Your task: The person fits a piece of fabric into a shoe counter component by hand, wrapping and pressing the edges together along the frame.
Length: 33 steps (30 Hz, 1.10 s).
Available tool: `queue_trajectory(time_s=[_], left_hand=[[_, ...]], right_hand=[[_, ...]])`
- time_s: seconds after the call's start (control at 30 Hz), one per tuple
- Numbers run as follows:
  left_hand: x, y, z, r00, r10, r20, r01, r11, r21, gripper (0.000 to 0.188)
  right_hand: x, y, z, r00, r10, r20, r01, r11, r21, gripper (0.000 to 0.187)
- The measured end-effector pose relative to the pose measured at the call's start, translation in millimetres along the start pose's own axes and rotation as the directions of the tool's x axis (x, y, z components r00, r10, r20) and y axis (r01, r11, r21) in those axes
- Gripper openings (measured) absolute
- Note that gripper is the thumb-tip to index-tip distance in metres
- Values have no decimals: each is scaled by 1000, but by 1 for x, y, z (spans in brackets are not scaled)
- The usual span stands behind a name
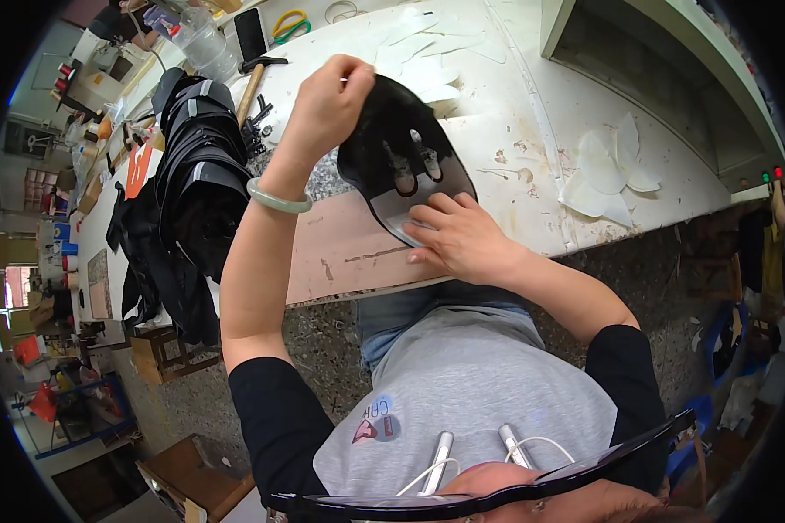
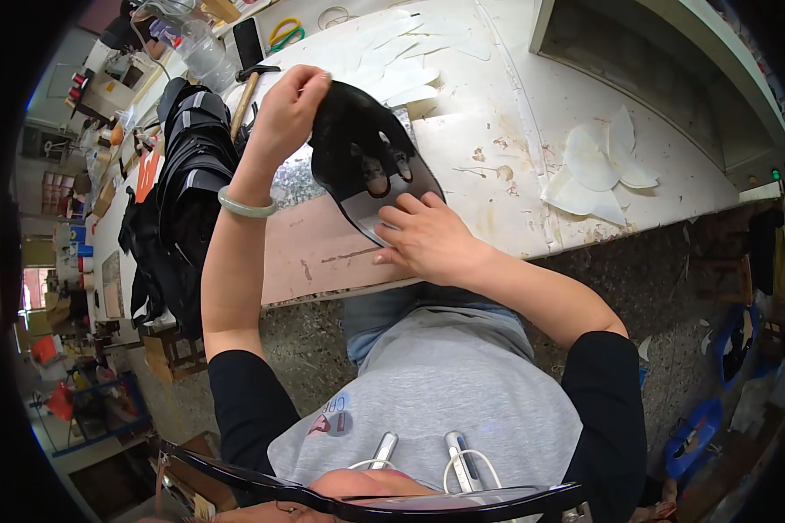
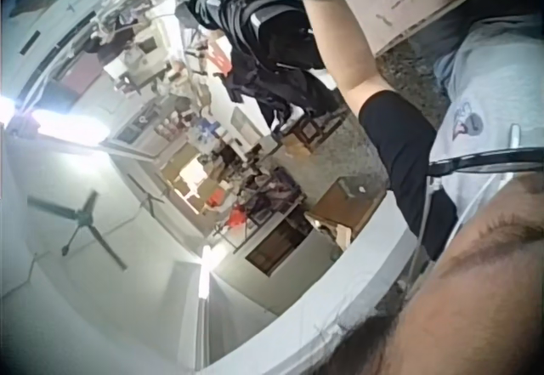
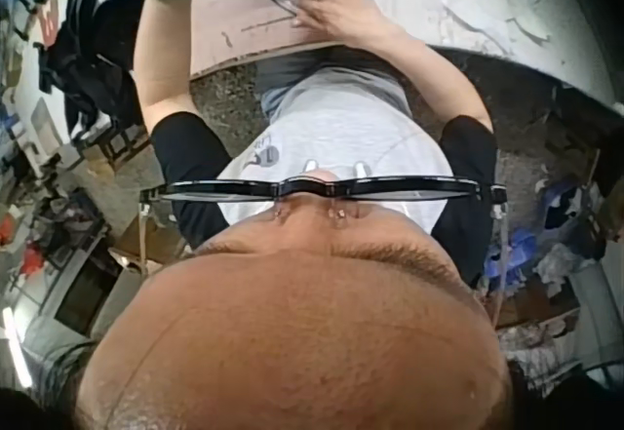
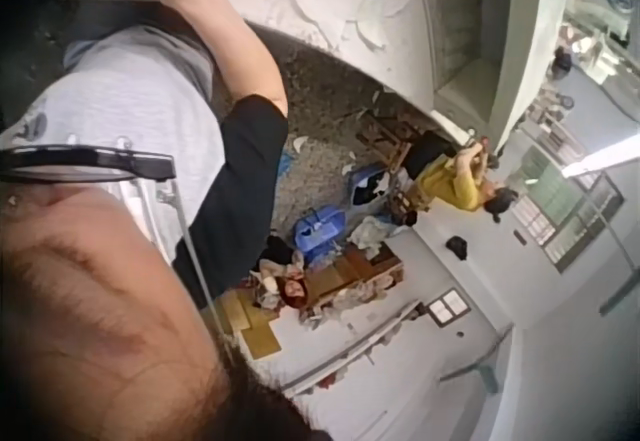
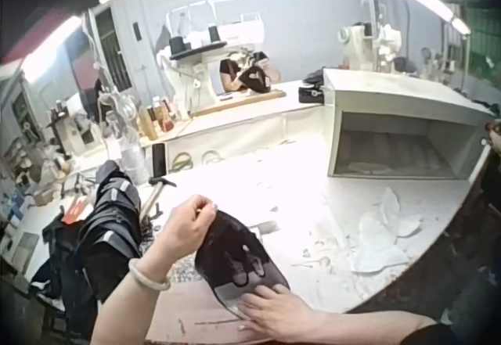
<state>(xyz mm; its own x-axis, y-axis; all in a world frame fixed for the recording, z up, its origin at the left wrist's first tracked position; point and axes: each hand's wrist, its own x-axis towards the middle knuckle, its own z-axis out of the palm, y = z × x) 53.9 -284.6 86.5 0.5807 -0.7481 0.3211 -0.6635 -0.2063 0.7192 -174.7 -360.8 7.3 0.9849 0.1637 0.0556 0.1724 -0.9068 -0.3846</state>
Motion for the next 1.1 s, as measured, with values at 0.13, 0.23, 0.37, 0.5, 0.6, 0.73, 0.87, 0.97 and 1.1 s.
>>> queue_trajectory(time_s=[0.13, 0.23, 0.37, 0.5, 0.6, 0.73, 0.87, 0.97, 1.1], left_hand=[[-10, 27, 1, 953, -28, 302, 25, 1000, 14, 26], [-31, 43, 6, 917, 74, 392, -71, 997, -22, 25], [-51, 28, 1, 881, 208, 424, -154, 975, -159, 28], [-69, -21, -7, 848, 284, 448, -369, 922, 114, 64], [-95, -49, -1, 855, 206, 476, -399, 848, 349, 77], [-120, -69, 13, 894, 224, 389, -388, 821, 419, 61], [-135, -66, 24, 909, 289, 301, -413, 729, 546, 45], [-132, -65, 25, 907, 340, 248, -418, 668, 616, 44], [-130, -61, 14, 960, 200, 198, -281, 677, 680, 71]], right_hand=[[7, 15, 0, 815, 100, -571, 115, 938, 328, 38], [22, 17, -38, 550, 22, -835, 86, 993, 83, 53], [37, 27, -37, 696, 5, -718, 120, 985, 122, 66], [27, 35, -21, 788, -123, -603, 240, 964, 118, 41], [14, 26, -11, 848, -130, -514, 251, 952, 174, 38], [16, 27, -3, 872, -208, -444, 263, 962, 65, 32], [25, 33, -7, 909, -236, -344, 261, 965, 28, 31], [34, 32, -6, 923, -153, -352, 218, 964, 152, 18], [42, 23, -7, 943, -51, -329, 143, 954, 262, 14]])
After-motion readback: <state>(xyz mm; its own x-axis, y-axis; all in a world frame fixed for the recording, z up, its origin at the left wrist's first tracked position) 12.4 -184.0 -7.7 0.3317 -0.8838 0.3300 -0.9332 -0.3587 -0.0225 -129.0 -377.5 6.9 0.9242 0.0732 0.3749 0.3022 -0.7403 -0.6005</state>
